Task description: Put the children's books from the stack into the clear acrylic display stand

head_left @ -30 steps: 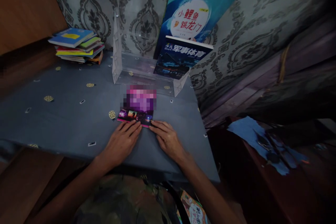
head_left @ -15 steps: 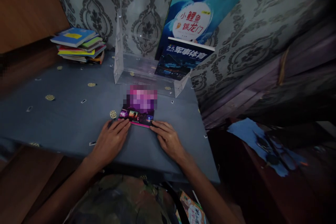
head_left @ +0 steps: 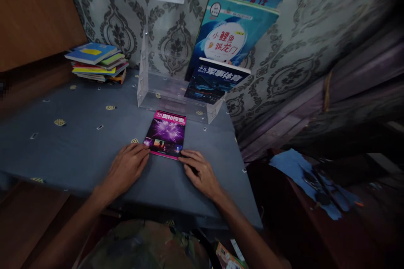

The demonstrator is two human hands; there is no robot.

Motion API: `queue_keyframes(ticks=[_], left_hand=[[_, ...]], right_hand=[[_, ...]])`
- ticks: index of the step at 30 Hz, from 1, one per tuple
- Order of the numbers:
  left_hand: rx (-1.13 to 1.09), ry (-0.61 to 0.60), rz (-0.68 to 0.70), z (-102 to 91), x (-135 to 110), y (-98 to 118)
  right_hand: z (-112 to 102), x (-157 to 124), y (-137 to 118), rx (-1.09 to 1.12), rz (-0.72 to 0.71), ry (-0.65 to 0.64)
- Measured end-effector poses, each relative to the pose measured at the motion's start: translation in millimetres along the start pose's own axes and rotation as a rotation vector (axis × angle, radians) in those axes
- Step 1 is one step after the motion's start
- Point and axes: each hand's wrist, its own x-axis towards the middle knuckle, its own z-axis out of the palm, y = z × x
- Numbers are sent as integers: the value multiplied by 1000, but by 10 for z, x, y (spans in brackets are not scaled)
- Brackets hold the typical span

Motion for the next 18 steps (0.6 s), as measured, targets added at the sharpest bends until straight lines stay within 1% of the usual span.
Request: queue_keyframes(ticks=[4, 9, 13, 18], left_hand=[[23, -73, -21, 1, 149, -93], [28, -173, -107, 24, 339, -197], [78, -258, -148, 47, 535, -247], [127, -314, -142, 107, 848, -298]], right_hand=[[-6, 26, 18, 38, 59, -29], [21, 149, 136, 51, 134, -79], [59, 385, 312, 12, 138, -72], [148, 739, 609, -43, 189, 5]])
